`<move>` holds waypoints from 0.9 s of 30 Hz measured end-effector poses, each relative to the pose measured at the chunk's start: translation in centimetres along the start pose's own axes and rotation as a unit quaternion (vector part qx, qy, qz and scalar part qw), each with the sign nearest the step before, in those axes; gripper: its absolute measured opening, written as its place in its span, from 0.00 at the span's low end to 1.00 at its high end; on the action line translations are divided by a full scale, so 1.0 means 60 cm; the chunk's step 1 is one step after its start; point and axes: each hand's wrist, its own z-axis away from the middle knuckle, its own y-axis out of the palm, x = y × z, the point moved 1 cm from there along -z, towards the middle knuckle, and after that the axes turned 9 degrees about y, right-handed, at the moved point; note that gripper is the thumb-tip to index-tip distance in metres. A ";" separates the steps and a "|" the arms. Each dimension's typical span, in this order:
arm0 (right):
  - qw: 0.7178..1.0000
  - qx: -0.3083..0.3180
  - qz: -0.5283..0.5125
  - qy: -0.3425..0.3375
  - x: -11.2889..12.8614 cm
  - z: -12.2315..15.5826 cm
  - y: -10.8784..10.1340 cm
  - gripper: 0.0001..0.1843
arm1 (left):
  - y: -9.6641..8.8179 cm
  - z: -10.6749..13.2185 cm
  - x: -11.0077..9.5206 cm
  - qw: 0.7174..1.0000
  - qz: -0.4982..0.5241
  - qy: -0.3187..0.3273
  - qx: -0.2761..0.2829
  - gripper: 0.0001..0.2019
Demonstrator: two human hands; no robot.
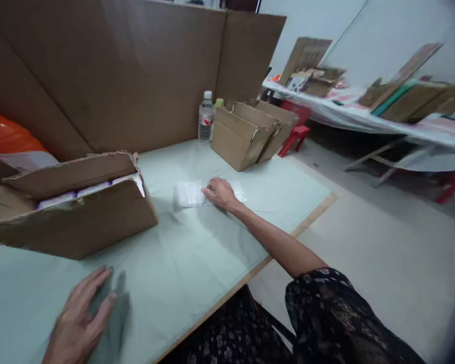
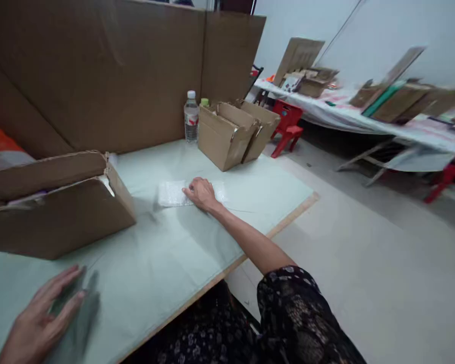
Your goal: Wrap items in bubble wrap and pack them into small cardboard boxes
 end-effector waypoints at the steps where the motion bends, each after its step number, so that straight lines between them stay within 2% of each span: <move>1: 1.000 -0.007 -0.008 0.000 0.004 0.001 0.005 0.14 | 0.005 0.000 -0.001 1.000 -0.008 0.018 0.007 0.19; 6: 0.997 -0.033 -0.068 -0.021 0.016 0.004 0.030 0.05 | 0.026 0.008 -0.012 0.997 -0.048 0.068 0.002 0.17; 8: 0.995 -0.036 -0.090 -0.034 0.016 0.006 0.035 0.02 | 0.030 0.013 -0.018 0.996 -0.057 0.067 -0.002 0.17; 12: 0.986 -0.048 -0.145 -0.063 0.015 0.008 0.038 0.03 | 0.031 0.017 -0.029 0.997 -0.053 0.051 0.001 0.16; 14: 0.969 -0.044 -0.231 -0.080 0.016 0.010 0.038 0.04 | 0.031 0.017 -0.032 0.997 -0.051 0.053 -0.004 0.16; 17: 0.922 -0.005 -0.376 -0.089 0.018 0.016 0.041 0.06 | 0.029 0.015 -0.036 0.998 -0.044 0.048 -0.015 0.15; 19: 0.902 0.026 -0.422 -0.091 0.024 0.025 0.037 0.07 | 0.027 0.014 -0.040 0.998 -0.038 0.040 -0.014 0.14; 23: 0.887 0.068 -0.441 -0.117 0.044 0.066 -0.001 0.07 | 0.015 0.013 -0.059 1.000 -0.011 -0.017 -0.018 0.14; 25: 0.886 0.093 -0.428 -0.153 0.058 0.101 -0.034 0.05 | 0.006 0.010 -0.073 0.998 0.013 -0.052 -0.020 0.15; 27: 0.879 0.143 -0.407 -0.204 0.074 0.142 -0.065 0.04 | -0.004 0.002 -0.091 0.998 0.041 -0.050 -0.011 0.17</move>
